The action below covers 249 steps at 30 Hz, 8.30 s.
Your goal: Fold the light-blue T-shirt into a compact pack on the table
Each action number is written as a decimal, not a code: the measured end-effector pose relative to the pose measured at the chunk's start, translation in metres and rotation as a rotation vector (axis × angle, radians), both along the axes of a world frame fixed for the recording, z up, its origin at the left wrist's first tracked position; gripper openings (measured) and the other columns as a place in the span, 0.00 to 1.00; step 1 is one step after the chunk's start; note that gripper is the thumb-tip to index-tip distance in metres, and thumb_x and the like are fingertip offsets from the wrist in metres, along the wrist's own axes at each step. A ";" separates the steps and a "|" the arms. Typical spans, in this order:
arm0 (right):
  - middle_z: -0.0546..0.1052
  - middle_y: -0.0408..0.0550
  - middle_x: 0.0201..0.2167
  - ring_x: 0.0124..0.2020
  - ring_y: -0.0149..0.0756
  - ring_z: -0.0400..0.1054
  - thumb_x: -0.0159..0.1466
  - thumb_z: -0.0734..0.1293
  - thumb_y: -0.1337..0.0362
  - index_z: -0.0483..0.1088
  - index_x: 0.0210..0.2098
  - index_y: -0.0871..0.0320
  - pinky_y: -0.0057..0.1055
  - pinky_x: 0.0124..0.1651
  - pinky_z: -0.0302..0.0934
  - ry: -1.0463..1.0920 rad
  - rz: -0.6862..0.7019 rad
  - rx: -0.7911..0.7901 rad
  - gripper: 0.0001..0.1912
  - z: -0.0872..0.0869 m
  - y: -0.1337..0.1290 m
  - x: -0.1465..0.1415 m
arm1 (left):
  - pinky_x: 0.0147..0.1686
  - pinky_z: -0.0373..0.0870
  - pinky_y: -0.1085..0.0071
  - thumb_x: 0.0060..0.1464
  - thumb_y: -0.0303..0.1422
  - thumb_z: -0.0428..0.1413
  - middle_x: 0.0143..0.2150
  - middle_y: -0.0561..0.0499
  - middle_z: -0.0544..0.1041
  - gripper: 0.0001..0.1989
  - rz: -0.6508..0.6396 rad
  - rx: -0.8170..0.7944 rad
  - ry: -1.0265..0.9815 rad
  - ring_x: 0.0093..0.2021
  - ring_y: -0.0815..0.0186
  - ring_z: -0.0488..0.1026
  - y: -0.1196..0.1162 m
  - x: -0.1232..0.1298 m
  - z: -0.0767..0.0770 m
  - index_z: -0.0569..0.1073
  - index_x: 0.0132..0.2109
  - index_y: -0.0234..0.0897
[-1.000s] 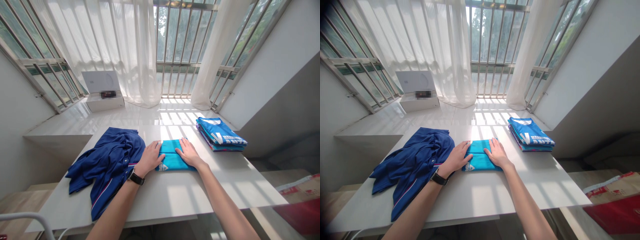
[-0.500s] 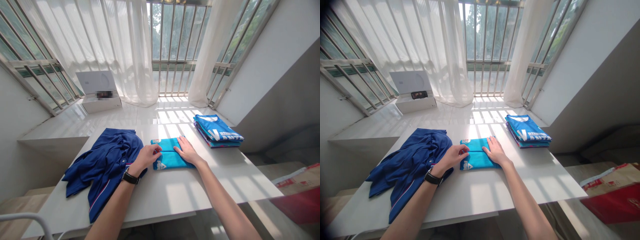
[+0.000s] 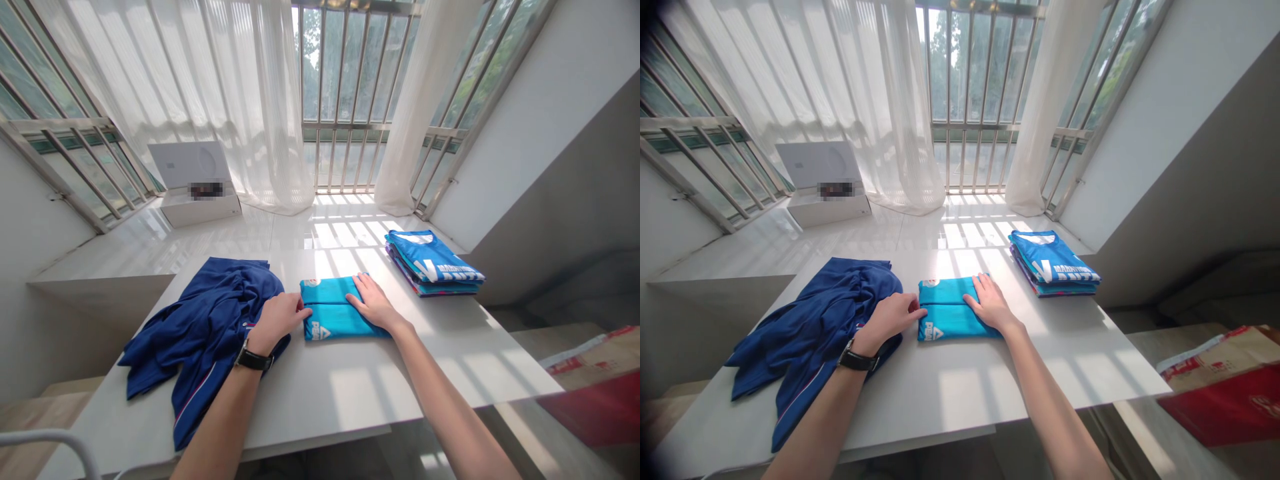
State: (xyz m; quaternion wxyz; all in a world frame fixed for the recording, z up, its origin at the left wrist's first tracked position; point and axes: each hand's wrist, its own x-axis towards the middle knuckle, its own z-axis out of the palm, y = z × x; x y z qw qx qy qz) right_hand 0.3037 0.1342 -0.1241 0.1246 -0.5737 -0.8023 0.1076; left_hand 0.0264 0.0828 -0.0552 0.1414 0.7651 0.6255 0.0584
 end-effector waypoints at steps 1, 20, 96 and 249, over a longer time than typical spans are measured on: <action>0.53 0.61 0.72 0.73 0.51 0.43 0.71 0.53 0.44 0.53 0.71 0.67 0.45 0.73 0.40 -0.014 -0.011 -0.003 0.39 0.001 0.000 0.000 | 0.34 0.66 0.70 0.62 0.44 0.54 0.36 0.46 0.81 0.15 0.014 -0.003 0.030 0.39 0.57 0.78 0.000 0.000 0.000 0.78 0.37 0.39; 0.75 0.60 0.55 0.58 0.50 0.66 0.67 0.60 0.51 0.69 0.56 0.61 0.44 0.61 0.59 0.264 -0.059 0.257 0.25 0.011 0.000 0.011 | 0.27 0.56 0.71 0.57 0.47 0.56 0.33 0.49 0.79 0.16 0.062 -0.043 -0.199 0.33 0.60 0.75 0.005 0.019 -0.019 0.75 0.34 0.38; 0.67 0.41 0.20 0.25 0.32 0.60 0.59 0.66 0.45 0.67 0.21 0.57 0.30 0.27 0.47 0.239 -0.067 -0.254 0.23 0.041 -0.010 0.054 | 0.38 0.69 0.67 0.67 0.42 0.47 0.39 0.42 0.82 0.19 0.102 0.014 0.081 0.42 0.54 0.79 0.005 0.013 -0.011 0.78 0.39 0.38; 0.59 0.38 0.19 0.24 0.31 0.55 0.61 0.64 0.44 0.59 0.21 0.56 0.30 0.27 0.44 0.275 -0.034 -0.205 0.24 0.032 -0.008 0.051 | 0.39 0.68 0.69 0.69 0.37 0.49 0.42 0.47 0.77 0.09 -0.109 0.182 0.045 0.41 0.61 0.77 0.001 0.022 -0.011 0.71 0.43 0.38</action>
